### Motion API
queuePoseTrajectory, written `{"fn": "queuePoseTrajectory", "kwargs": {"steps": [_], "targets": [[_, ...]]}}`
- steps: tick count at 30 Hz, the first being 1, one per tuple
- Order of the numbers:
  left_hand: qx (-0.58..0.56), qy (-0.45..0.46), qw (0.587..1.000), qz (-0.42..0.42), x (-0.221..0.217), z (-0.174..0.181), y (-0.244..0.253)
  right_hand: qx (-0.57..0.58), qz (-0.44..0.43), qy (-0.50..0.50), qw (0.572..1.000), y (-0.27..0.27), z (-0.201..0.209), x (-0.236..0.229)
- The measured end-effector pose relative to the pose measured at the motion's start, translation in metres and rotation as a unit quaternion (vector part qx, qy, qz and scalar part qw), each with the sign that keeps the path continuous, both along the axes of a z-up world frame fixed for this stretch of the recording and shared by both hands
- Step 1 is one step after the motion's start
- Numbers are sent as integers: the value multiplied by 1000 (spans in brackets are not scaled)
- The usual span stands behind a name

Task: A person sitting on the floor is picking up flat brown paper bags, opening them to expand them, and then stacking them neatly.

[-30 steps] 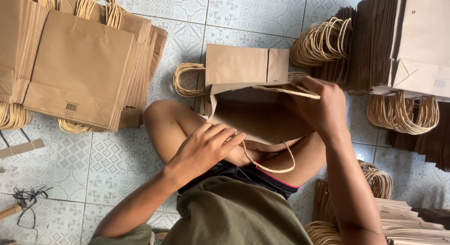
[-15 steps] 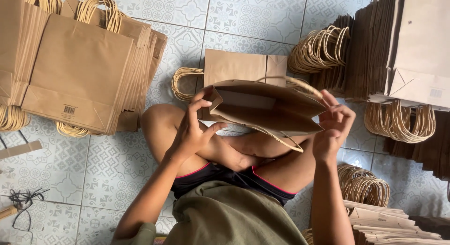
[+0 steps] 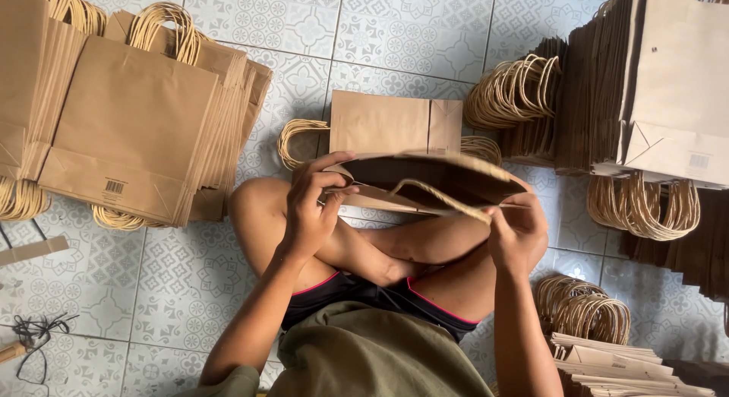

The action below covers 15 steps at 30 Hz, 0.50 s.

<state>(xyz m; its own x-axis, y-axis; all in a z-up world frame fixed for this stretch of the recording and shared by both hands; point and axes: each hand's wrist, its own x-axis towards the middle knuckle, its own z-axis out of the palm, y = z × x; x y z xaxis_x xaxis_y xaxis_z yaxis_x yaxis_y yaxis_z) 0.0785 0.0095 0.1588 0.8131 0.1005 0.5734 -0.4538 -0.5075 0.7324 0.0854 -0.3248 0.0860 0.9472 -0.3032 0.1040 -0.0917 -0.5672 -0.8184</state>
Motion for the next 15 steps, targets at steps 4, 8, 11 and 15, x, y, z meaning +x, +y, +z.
{"fn": "queuePoseTrajectory", "kwargs": {"steps": [4,8,11,15], "targets": [[-56,-19,998,-8,10,4,0,225,160,-212,938,31,48,25],[-101,95,990,-31,20,-70,10,230,156,-160,947,26,-6,40],[-35,230,973,-13,22,-105,22,194,167,-33,966,31,-39,51],[1,285,958,-28,26,-200,28,19,159,119,980,38,-87,48]]}}
